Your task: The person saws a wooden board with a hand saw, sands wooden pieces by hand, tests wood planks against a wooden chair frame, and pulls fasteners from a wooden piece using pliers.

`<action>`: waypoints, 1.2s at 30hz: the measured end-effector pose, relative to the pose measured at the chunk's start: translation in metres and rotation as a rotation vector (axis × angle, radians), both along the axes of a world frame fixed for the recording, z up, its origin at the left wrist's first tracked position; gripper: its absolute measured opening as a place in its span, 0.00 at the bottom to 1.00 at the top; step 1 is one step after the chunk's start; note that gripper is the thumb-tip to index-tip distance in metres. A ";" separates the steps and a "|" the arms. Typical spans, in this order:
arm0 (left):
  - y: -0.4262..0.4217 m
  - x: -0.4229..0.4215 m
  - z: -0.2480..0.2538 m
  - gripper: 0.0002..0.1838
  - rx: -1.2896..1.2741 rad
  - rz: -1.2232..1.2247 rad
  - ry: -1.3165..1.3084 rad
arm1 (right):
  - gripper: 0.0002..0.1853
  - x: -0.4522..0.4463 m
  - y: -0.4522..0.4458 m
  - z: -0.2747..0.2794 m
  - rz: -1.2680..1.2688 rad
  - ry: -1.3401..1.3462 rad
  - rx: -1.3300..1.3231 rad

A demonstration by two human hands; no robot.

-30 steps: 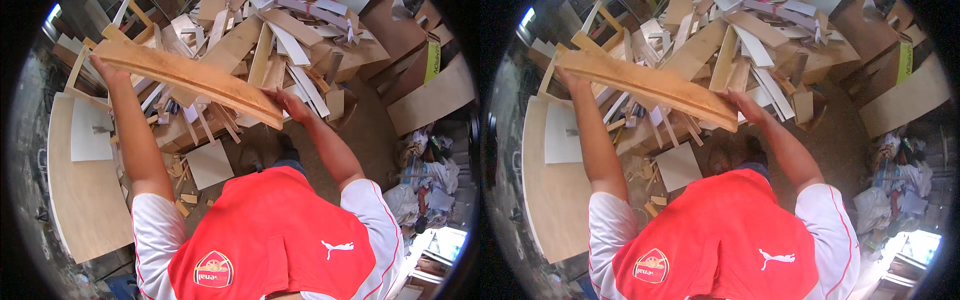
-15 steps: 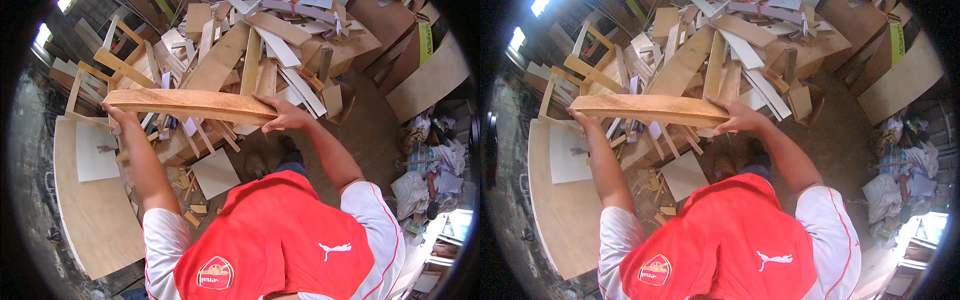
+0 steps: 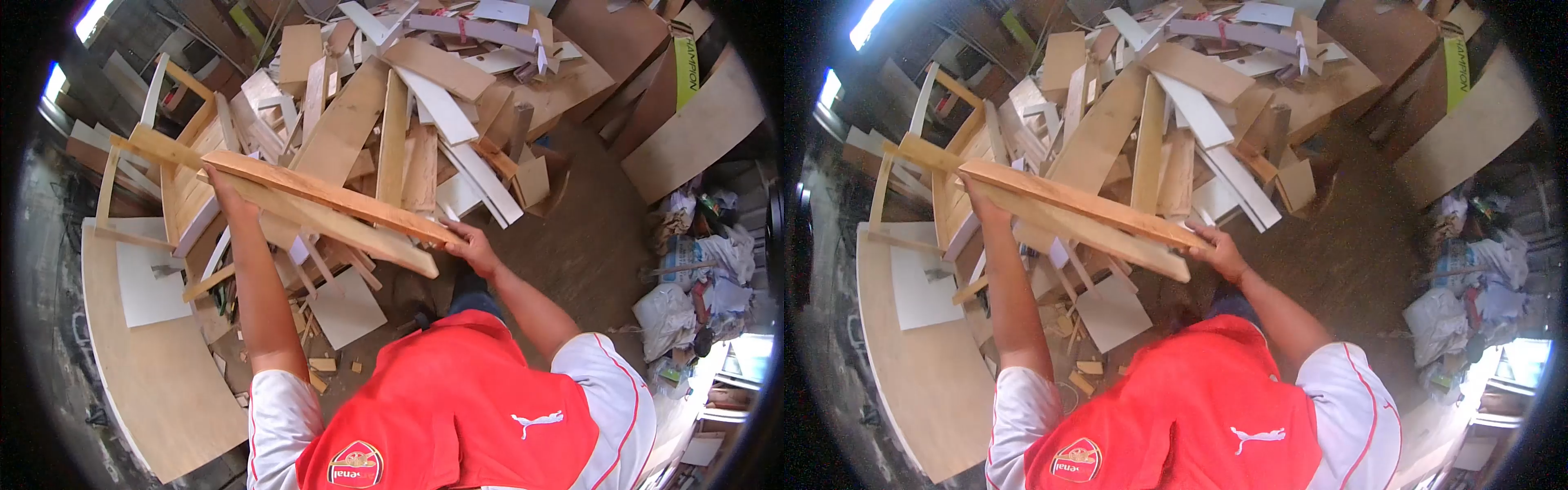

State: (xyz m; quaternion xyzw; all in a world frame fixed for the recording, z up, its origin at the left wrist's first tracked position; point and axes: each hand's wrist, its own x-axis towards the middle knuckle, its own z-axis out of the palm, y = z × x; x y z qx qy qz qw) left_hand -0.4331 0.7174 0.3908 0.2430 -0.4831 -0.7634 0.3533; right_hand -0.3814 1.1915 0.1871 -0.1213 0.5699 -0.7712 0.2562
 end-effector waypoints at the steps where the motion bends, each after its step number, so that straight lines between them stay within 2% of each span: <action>1: 0.003 -0.012 -0.010 0.44 0.009 -0.011 -0.004 | 0.38 -0.004 0.002 -0.001 -0.015 -0.021 -0.006; 3: -0.010 -0.041 -0.052 0.44 -0.088 -0.032 -0.051 | 0.34 -0.015 0.004 -0.002 -0.052 -0.101 -0.041; 4: 0.007 -0.050 -0.045 0.44 -0.138 -0.043 -0.074 | 0.33 -0.022 0.003 -0.005 -0.081 -0.094 -0.049; 5: 0.030 -0.054 -0.043 0.39 -0.151 0.006 -0.115 | 0.32 -0.031 0.000 -0.009 -0.109 -0.088 -0.058; 8: 0.068 -0.076 -0.041 0.34 -0.320 -0.124 -0.230 | 0.30 -0.057 -0.013 -0.036 -0.218 -0.063 -0.035; 9: 0.059 -0.088 -0.064 0.30 -0.415 -0.175 -0.303 | 0.30 -0.066 -0.018 -0.044 -0.254 -0.059 -0.024; 10: 0.069 -0.097 -0.066 0.29 -0.446 -0.199 -0.290 | 0.31 -0.073 -0.023 -0.051 -0.290 -0.055 -0.014; 12: 0.099 -0.114 -0.075 0.28 -0.509 -0.241 -0.265 | 0.31 -0.091 -0.033 -0.063 -0.324 -0.030 0.068; 15: 0.134 -0.133 -0.086 0.23 -0.496 -0.310 -0.370 | 0.32 -0.114 -0.053 -0.087 -0.376 0.096 0.198; 18: 0.169 -0.149 -0.088 0.23 -0.470 -0.390 -0.452 | 0.33 -0.138 -0.060 -0.091 -0.330 0.323 0.510; 22: 0.194 -0.164 -0.115 0.23 -0.464 -0.434 -0.556 | 0.33 -0.163 -0.049 -0.110 -0.193 0.417 0.740; 23: 0.193 -0.166 -0.124 0.24 -0.461 -0.441 -0.554 | 0.31 -0.175 -0.045 -0.121 -0.211 0.504 0.694; 26: 0.194 -0.171 -0.147 0.24 -0.432 -0.440 -0.572 | 0.27 -0.210 -0.041 -0.124 -0.351 -0.258 0.304; 27: 0.195 -0.173 -0.151 0.24 -0.413 -0.424 -0.596 | 0.23 -0.224 -0.041 -0.097 -0.436 -0.468 0.085; 30: 0.197 -0.171 -0.150 0.28 -0.367 -0.432 -0.688 | 0.21 -0.268 -0.045 -0.093 -0.523 -0.610 -0.199; 31: 0.197 -0.170 -0.151 0.28 -0.357 -0.434 -0.702 | 0.19 -0.280 -0.049 -0.094 -0.574 -0.707 -0.220; 36: 0.197 -0.172 -0.150 0.22 -0.357 -0.391 -0.657 | 0.19 -0.297 -0.043 -0.079 -0.674 -0.841 -0.269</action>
